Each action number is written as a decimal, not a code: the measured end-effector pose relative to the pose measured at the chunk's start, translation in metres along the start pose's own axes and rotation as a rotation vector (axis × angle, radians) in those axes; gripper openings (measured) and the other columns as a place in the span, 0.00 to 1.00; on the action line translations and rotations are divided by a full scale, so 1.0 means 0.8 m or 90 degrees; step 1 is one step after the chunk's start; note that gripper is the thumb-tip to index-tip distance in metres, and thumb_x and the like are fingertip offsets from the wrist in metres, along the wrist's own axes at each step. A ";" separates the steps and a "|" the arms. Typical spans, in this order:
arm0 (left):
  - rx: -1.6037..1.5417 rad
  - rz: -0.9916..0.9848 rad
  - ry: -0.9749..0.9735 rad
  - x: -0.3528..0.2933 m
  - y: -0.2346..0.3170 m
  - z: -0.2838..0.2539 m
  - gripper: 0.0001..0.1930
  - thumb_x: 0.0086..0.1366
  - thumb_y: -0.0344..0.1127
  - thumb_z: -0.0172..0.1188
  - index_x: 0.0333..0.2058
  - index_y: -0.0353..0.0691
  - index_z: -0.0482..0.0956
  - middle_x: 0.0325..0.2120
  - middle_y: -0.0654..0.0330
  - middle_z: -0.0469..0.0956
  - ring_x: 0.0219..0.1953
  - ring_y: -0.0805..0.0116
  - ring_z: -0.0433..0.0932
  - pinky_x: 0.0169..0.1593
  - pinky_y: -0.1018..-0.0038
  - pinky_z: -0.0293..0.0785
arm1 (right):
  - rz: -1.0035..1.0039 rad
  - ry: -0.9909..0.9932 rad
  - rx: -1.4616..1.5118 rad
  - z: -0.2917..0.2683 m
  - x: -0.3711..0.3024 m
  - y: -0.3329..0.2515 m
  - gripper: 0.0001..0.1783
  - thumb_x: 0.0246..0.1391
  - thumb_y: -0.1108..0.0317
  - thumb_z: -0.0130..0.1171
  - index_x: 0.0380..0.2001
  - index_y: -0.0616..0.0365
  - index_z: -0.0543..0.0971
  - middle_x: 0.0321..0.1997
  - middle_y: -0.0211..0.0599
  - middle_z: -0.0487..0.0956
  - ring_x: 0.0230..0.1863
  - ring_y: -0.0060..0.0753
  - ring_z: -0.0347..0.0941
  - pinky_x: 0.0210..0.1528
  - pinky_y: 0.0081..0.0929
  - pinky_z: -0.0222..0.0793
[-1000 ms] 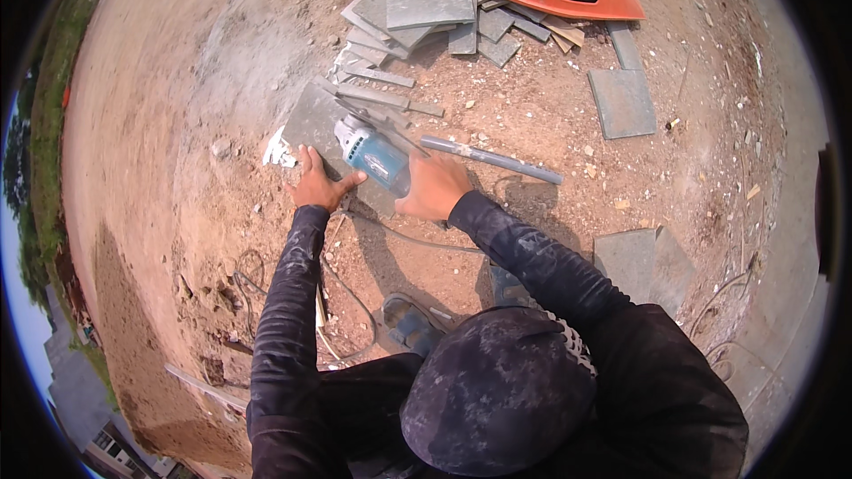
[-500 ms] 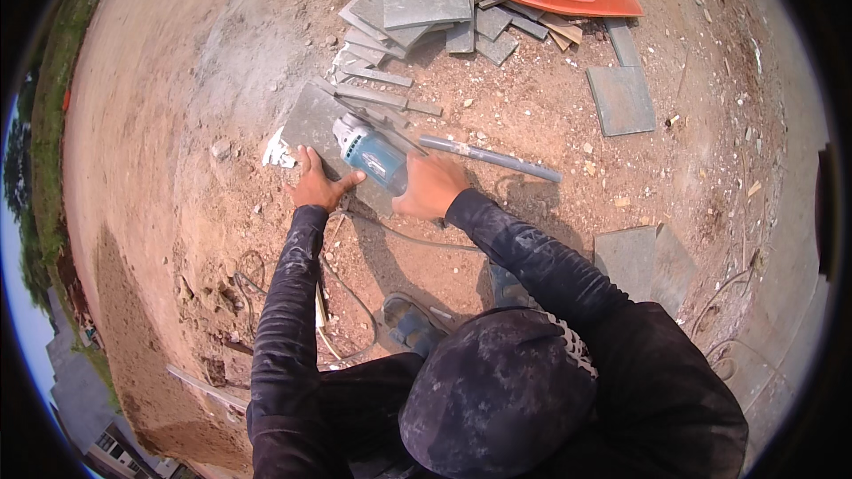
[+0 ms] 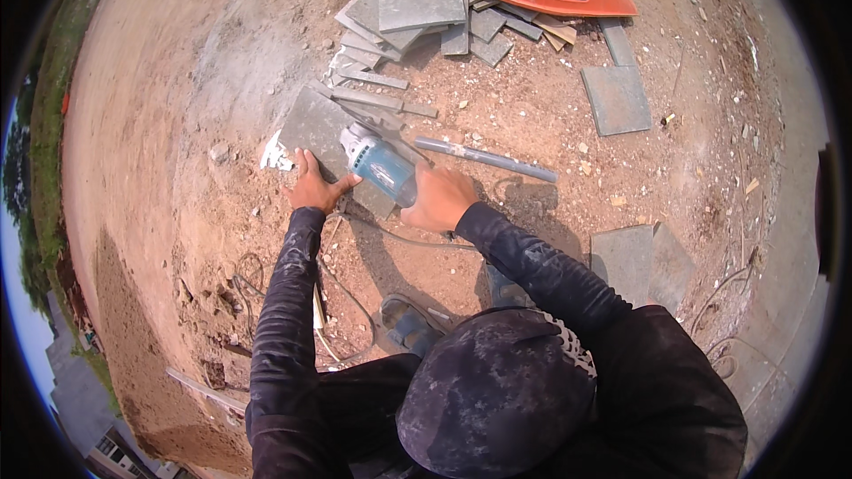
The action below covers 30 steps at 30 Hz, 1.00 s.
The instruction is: The person uses an angle grinder to cut a rectangular tile placed on the ground. They hold the tile steady with one hand while guiding the grinder along a marked line, creating dust. After completing the cut, they separate the pieces and set the grinder aside.
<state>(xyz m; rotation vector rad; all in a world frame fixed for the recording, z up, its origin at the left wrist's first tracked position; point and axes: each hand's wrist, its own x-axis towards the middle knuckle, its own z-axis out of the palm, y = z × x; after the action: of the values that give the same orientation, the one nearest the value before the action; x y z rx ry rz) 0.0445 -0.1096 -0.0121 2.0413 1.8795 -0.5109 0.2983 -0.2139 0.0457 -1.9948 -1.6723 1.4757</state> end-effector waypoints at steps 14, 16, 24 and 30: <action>0.034 -0.027 -0.031 0.000 0.007 -0.003 0.74 0.32 0.86 0.55 0.68 0.34 0.44 0.71 0.52 0.41 0.66 0.51 0.62 0.65 0.34 0.36 | -0.015 0.020 -0.013 0.006 -0.001 0.005 0.34 0.35 0.53 0.66 0.42 0.70 0.73 0.33 0.57 0.81 0.37 0.57 0.79 0.42 0.46 0.74; 0.040 -0.032 -0.038 0.001 0.007 -0.001 0.75 0.32 0.87 0.55 0.69 0.34 0.43 0.71 0.53 0.40 0.66 0.51 0.62 0.66 0.34 0.37 | -0.013 0.020 -0.012 0.006 -0.003 0.006 0.35 0.34 0.53 0.66 0.43 0.70 0.73 0.34 0.58 0.80 0.37 0.58 0.79 0.41 0.46 0.74; 0.018 -0.017 -0.008 -0.003 0.007 -0.004 0.72 0.36 0.82 0.60 0.68 0.32 0.45 0.70 0.48 0.42 0.64 0.47 0.63 0.65 0.34 0.41 | -0.015 0.035 -0.005 0.010 0.021 -0.008 0.35 0.33 0.53 0.64 0.41 0.70 0.74 0.33 0.59 0.80 0.37 0.58 0.79 0.40 0.46 0.75; -0.005 -0.013 -0.009 -0.002 0.008 -0.005 0.74 0.33 0.84 0.59 0.68 0.32 0.45 0.71 0.48 0.42 0.64 0.50 0.65 0.66 0.36 0.38 | -0.012 -0.003 0.004 0.004 0.056 -0.031 0.33 0.36 0.53 0.65 0.43 0.69 0.73 0.39 0.59 0.80 0.42 0.58 0.79 0.46 0.45 0.74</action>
<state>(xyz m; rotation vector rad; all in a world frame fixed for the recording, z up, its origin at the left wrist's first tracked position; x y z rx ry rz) 0.0513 -0.1093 -0.0078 2.0098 1.8928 -0.5207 0.2746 -0.1694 0.0343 -1.9692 -1.6799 1.4786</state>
